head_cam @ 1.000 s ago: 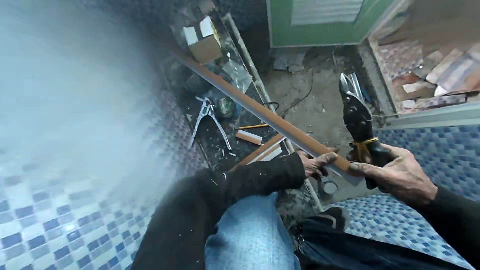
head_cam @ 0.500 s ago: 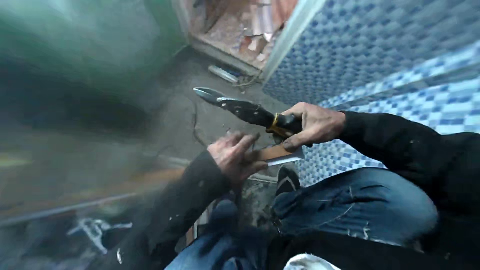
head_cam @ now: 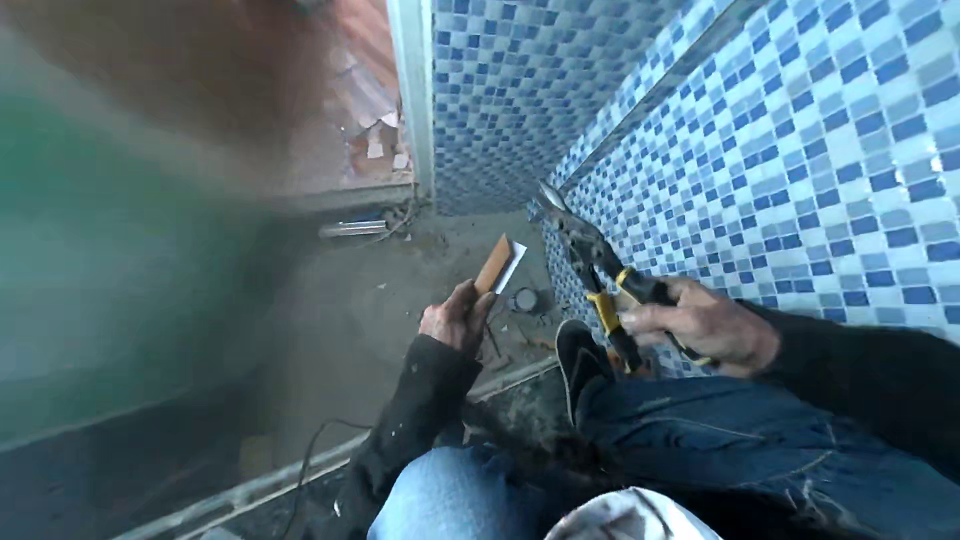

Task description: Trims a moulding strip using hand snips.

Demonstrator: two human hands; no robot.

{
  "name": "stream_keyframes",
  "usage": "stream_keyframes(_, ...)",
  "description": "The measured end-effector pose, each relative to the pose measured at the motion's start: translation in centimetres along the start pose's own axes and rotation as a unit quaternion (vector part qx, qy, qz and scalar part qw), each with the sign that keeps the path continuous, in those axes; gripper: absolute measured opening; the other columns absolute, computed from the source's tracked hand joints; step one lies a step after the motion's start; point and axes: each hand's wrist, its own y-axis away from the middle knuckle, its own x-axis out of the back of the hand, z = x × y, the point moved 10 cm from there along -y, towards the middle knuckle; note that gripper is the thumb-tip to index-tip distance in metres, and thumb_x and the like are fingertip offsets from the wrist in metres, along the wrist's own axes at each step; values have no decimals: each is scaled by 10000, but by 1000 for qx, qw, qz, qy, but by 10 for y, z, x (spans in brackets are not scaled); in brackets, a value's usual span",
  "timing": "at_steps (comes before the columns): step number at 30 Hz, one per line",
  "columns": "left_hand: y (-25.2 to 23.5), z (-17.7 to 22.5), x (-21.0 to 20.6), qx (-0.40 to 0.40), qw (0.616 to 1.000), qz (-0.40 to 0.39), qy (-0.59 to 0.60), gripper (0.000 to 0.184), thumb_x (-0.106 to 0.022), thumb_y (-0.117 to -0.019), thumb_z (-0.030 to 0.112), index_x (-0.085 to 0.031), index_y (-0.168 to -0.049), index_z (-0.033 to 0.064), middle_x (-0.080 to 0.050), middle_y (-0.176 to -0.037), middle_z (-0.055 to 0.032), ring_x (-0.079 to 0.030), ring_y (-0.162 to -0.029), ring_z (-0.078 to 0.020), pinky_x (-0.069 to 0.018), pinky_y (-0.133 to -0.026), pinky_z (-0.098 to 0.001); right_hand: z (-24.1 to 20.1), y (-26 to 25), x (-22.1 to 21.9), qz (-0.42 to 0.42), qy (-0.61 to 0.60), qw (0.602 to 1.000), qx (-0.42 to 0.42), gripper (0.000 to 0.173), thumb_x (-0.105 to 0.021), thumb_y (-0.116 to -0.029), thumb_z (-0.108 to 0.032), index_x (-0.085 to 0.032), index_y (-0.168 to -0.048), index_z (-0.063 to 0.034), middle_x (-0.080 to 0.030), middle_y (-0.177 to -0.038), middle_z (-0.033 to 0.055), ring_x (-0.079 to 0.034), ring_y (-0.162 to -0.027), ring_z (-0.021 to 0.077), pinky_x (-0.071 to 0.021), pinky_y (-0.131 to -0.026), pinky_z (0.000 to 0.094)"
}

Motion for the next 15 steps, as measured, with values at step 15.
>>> stream_keyframes(15,8,10,-6,-27,999,14,-22,432,-623,-996,388,-702,-1224,29,-717,-767,-132,-674,-592,-269,-564,-580,-506,78,15,-87,84,-86,990,74,243,-691,-899,-144,-657,-1113,-35,-674,-892,-18,-650,-801,32,-569,-758,224)
